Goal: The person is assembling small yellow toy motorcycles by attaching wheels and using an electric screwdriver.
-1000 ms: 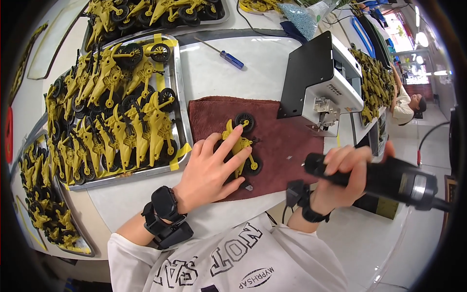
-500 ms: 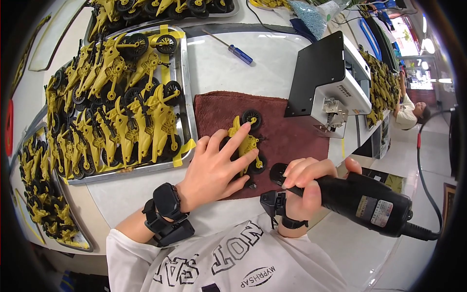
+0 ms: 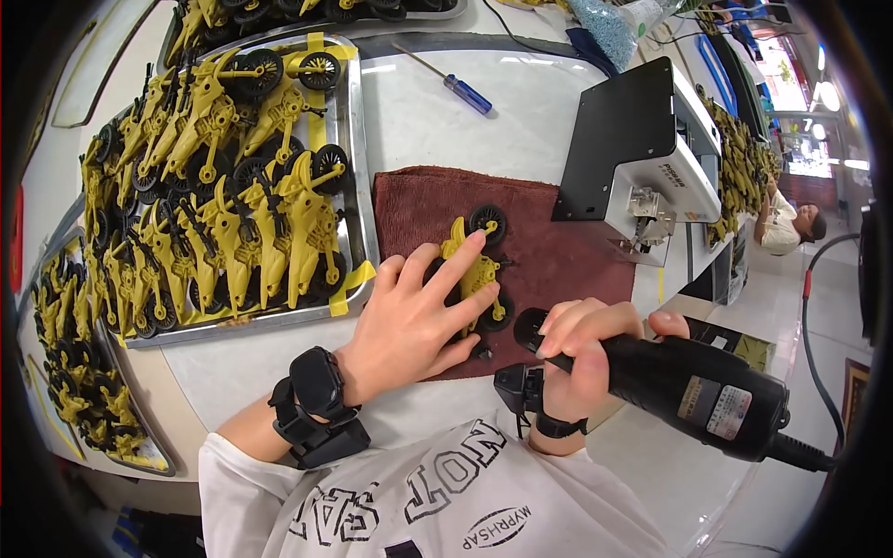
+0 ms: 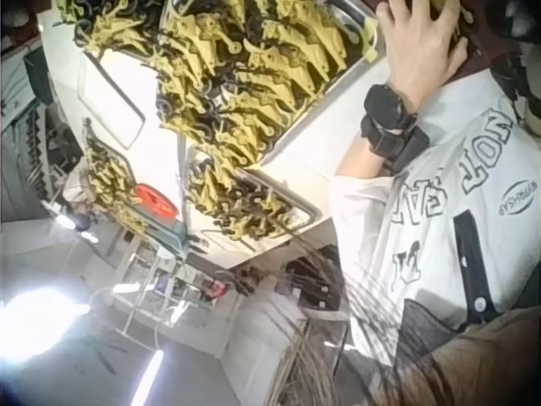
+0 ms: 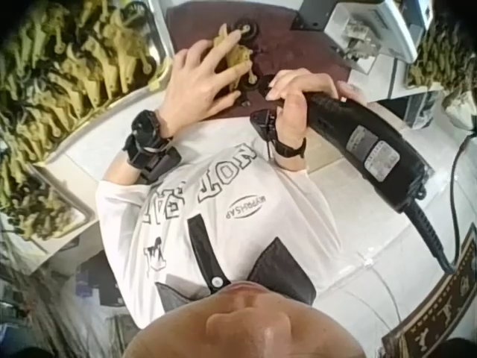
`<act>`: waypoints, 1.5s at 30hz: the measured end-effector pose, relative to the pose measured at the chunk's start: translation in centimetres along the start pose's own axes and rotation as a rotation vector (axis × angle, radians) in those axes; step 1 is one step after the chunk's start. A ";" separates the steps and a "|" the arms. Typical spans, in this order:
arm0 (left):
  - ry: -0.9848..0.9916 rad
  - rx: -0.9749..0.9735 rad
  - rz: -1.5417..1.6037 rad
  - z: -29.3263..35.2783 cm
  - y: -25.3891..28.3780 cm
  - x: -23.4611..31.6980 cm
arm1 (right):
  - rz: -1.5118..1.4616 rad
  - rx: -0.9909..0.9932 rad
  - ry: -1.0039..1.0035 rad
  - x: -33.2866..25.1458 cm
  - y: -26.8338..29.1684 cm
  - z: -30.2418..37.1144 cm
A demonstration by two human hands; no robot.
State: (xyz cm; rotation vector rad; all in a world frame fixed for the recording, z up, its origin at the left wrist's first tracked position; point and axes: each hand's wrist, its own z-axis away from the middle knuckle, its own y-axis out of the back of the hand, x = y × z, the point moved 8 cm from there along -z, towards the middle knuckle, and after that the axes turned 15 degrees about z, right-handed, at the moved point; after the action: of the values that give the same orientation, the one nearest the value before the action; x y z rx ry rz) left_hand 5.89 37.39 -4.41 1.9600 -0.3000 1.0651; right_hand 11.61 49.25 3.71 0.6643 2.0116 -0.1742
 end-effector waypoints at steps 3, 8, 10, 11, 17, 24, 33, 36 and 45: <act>-0.005 -0.002 -0.005 0.0 -0.1 0.1 | -0.016 0.011 0.037 0.1 -0.1 0.2; -0.025 -0.002 -0.030 -0.1 -0.2 0.5 | 0.003 -0.072 0.068 -0.1 -0.4 -0.3; -0.004 0.011 -0.052 0.2 -0.1 0.2 | -0.016 -0.178 0.051 0.2 -1.0 -0.5; -0.005 0.012 -0.059 0.5 -0.4 0.1 | -0.079 -0.141 0.103 0.1 -0.5 -0.6; -0.040 0.021 -0.034 -0.2 -0.1 0.9 | 0.126 0.451 0.269 -4.8 11.2 -7.7; -0.031 0.030 -0.002 0.2 0.1 0.4 | 0.313 0.444 0.109 -0.7 10.1 -10.6; -0.052 0.021 0.014 0.0 0.1 0.7 | -0.089 0.100 0.059 -2.6 1.7 -3.5; -0.069 0.032 0.025 0.3 0.2 0.6 | 0.023 0.093 0.017 -1.4 -1.1 -3.0; -0.041 0.028 0.018 0.2 0.2 0.4 | 0.104 0.116 0.058 -0.4 -2.3 -4.2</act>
State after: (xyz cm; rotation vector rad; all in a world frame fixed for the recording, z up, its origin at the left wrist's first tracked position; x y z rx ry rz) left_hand 6.15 37.18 -4.02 2.0097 -0.3276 1.0468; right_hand 7.33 48.83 5.90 0.8538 2.0284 -0.2131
